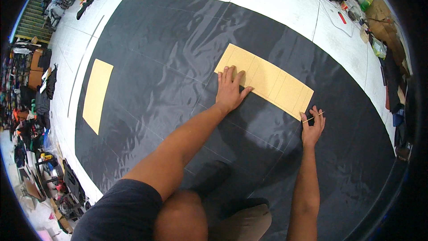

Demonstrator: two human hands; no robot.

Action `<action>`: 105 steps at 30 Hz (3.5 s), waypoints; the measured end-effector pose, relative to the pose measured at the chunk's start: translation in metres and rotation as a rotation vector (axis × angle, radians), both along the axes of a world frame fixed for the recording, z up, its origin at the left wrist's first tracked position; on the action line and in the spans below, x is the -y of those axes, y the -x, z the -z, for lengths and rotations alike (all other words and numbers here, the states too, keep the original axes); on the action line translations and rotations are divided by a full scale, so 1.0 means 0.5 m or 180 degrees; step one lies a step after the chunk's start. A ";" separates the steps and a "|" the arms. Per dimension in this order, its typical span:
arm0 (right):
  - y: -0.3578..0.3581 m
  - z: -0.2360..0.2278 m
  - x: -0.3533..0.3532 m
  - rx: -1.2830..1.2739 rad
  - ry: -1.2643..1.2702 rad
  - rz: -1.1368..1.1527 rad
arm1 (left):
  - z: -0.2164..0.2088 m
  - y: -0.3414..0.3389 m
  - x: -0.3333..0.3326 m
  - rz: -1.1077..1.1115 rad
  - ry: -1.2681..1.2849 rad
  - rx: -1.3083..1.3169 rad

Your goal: The person places a rectangular piece of cardboard on a black floor covering and uses a pencil to trace its outline. They repeat this process multiple times, moving the cardboard to different locations to create several marked rectangles on the floor.

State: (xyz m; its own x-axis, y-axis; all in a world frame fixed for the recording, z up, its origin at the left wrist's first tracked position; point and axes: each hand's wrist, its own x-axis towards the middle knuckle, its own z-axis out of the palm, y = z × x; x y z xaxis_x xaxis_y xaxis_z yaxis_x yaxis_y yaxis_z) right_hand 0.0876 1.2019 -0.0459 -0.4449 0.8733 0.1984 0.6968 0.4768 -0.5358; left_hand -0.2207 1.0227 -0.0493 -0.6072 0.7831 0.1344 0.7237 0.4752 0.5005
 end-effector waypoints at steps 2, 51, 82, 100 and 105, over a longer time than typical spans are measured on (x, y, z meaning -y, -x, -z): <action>-0.002 0.003 -0.002 0.0042 -0.0043 -0.0020 | 0.001 -0.001 -0.001 -0.0001 -0.0014 -0.0036; 0.624 -0.085 0.009 -0.0848 0.1531 -0.1361 | -0.171 0.030 -0.126 0.0314 0.2578 0.0696; 0.175 -0.077 -0.147 -0.0063 0.1242 -0.0304 | -0.135 0.025 -0.129 0.0233 0.2480 0.0219; 0.129 -0.035 -0.122 -0.1276 0.1430 0.0721 | -0.138 0.038 -0.126 0.0334 0.2535 0.0138; 0.126 -0.021 -0.119 -0.1191 0.1310 0.0799 | -0.134 0.033 -0.130 0.0355 0.2585 0.0125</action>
